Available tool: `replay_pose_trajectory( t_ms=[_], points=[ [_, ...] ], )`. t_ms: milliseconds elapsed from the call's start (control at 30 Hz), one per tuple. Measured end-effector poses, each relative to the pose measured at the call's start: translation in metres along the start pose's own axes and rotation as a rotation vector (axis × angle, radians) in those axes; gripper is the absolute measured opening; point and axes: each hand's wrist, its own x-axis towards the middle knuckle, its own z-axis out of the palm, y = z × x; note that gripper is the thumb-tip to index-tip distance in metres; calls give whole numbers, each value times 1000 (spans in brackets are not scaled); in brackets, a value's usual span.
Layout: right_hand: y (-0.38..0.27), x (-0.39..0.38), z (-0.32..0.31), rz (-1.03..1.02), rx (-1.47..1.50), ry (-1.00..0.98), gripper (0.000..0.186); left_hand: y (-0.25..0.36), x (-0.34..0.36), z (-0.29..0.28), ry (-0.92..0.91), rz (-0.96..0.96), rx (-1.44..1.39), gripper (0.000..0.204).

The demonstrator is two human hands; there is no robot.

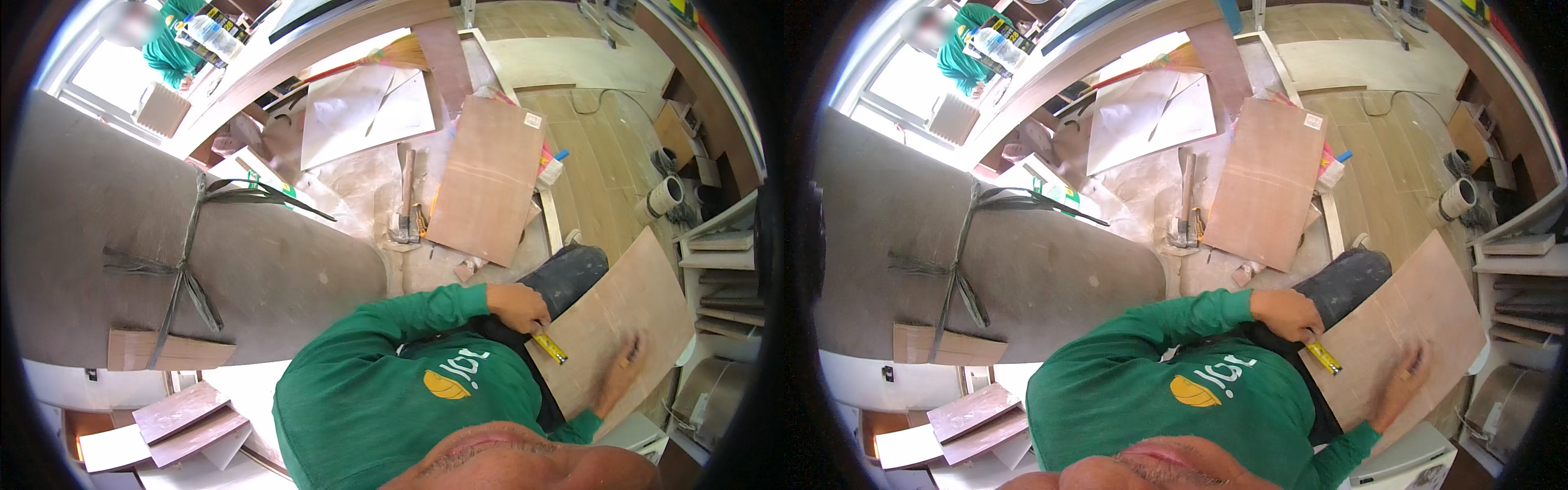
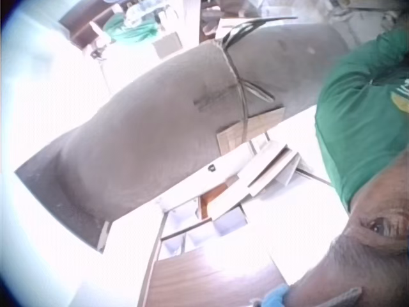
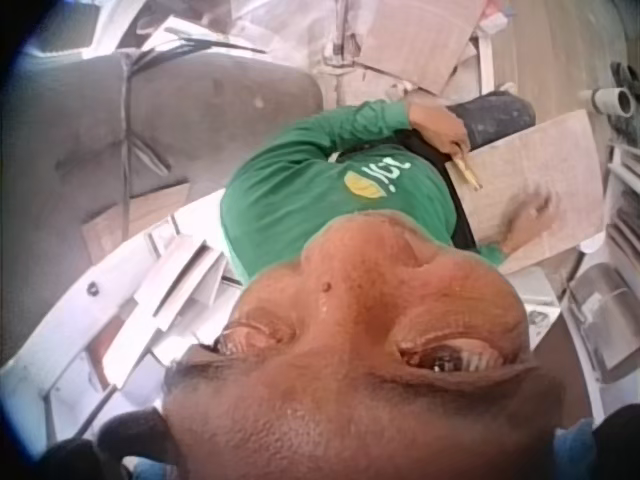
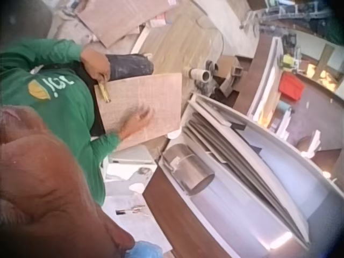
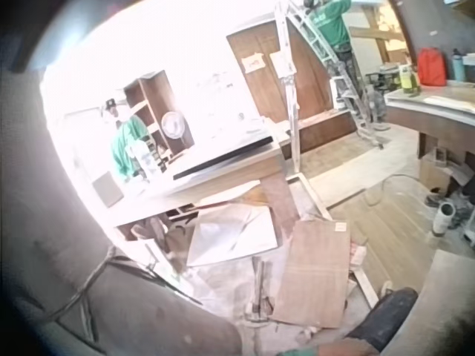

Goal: The person measures and marks a rectangular piece of wood using a tape measure and a pencil. They then use a hand saw to cut along the marked line.

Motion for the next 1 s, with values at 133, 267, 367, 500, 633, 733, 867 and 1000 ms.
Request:
replay_pose_trajectory(
  t_ms=[133, 267, 367, 500, 633, 733, 867, 1000],
  points=[
    [108, -57, -78, 187, -515, 215, 50, -5, -2, 2, -77, 29, 48, 28],
    [97, -58, -75, 277, -402, 204, 53, -14, 2, -22, -126, 108, -7, 28],
    [71, -60, -59, 345, -292, 250, 53, -24, 8, -32, -228, 105, 98, 30],
    [55, -9, -25, 358, -78, 253, 51, -57, 0, -32, -198, 61, -46, 31],
    [83, 15, -20, 145, -322, 165, 52, -56, -2, -17, -169, -13, -189, 32],
    [92, 13, -35, 144, -367, 131, 53, -29, -1, -9, -90, -10, -121, 33],
    [82, 1, -48, 130, -356, 240, 54, -17, 8, -1, 7, 1, 92, 32],
    [35, -42, 3, 195, 49, 395, 42, -26, 10, -17, -156, -37, 164, 32]
  ],
)
